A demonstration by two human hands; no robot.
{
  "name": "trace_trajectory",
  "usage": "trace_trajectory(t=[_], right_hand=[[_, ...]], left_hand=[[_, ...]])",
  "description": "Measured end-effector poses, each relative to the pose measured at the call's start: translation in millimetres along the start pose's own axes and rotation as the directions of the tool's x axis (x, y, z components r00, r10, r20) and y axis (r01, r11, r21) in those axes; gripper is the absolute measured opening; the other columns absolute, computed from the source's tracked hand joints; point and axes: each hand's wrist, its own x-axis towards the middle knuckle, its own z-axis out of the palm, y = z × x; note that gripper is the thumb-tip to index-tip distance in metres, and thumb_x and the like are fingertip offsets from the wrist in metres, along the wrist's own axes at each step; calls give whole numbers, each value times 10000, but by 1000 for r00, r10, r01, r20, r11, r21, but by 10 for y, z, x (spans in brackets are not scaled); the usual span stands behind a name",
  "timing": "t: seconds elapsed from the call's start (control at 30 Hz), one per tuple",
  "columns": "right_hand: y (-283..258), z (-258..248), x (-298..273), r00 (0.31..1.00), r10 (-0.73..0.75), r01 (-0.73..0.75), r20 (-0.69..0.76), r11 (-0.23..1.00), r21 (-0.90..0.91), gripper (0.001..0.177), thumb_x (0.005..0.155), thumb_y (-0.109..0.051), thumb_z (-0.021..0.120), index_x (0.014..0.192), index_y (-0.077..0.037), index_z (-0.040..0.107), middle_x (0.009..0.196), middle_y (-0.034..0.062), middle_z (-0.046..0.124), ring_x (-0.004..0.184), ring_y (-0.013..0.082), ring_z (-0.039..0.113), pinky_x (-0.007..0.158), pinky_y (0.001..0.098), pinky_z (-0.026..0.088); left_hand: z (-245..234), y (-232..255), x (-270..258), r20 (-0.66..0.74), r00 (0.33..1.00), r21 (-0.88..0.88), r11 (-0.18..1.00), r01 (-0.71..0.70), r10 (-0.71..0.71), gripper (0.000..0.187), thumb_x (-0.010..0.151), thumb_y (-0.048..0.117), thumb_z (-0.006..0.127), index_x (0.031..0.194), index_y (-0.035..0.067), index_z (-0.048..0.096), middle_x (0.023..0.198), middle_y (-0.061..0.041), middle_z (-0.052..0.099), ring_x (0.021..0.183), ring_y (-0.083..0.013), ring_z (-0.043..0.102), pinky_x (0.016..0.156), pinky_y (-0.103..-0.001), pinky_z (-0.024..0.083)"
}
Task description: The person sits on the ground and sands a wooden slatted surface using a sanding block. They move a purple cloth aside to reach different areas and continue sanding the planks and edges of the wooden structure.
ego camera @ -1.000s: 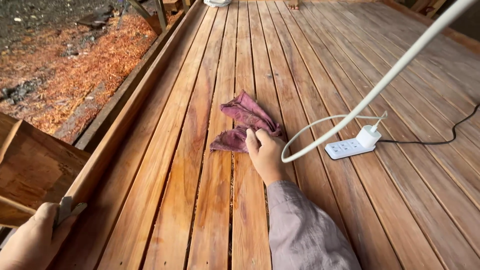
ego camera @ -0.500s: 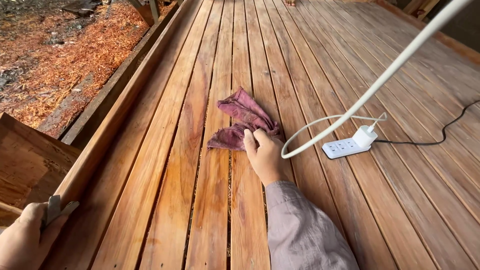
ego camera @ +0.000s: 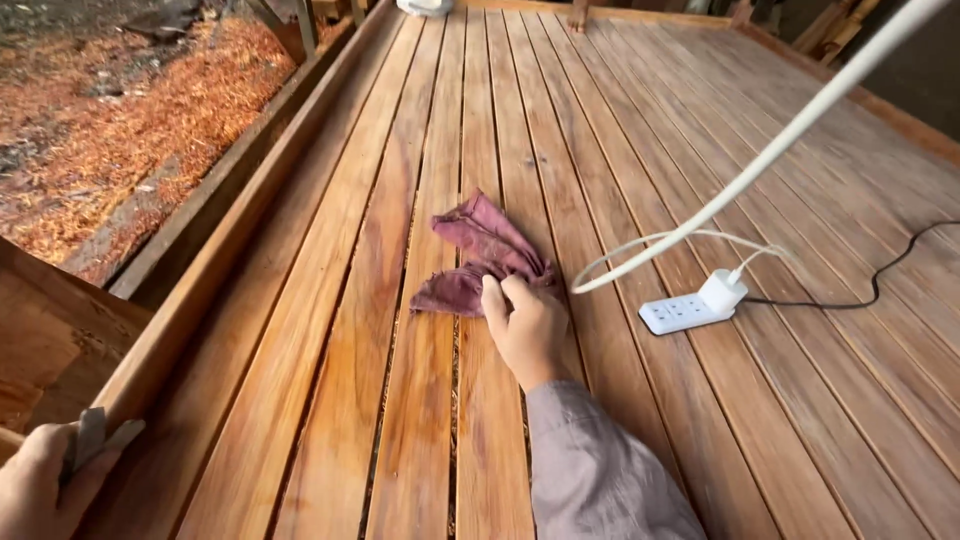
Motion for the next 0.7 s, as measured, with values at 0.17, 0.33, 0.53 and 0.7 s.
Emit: trace_trajectory(t=[0.17, 0.33, 0.53, 0.7], right_hand=[[37, 15, -27, 996, 52, -54, 66, 998, 29, 403, 1006, -289, 636, 670, -112, 502, 537, 108, 536, 482, 290, 511, 498, 433, 370], [50, 20, -21, 999, 15, -14, 45, 1000, -18, 405, 996, -280, 654, 656, -116, 504, 537, 133, 560, 479, 362, 535, 469, 477, 356], [53, 23, -33, 998, 31, -32, 59, 999, 8, 419, 996, -274, 666, 646, -119, 495, 511, 98, 529, 439, 296, 483, 448, 441, 333], [84, 51, -53, 997, 36, -36, 66, 999, -5, 437, 989, -274, 666, 638, -111, 463, 528, 125, 536, 469, 359, 497, 468, 476, 339]], left_hand=[[-106, 251, -67, -28, 999, 152, 988, -38, 43, 209, 970, 177, 752, 1103, 35, 675, 811, -115, 563, 792, -232, 523, 804, -345, 453], [-24, -40, -7, 1, 1000, 178, 984, -29, 29, 225, 927, 228, 774, 1036, 53, 684, 775, -86, 617, 746, -215, 545, 776, -325, 459], [-26, 21, -33, 35, 999, 115, 993, 9, -13, 321, 883, 174, 785, 1152, 33, 682, 844, -107, 639, 662, -243, 568, 709, -345, 460], [-10, -9, -24, 39, 999, 97, 995, 8, -12, 317, 882, 178, 782, 1141, 26, 681, 836, -109, 654, 647, -238, 594, 698, -342, 476]])
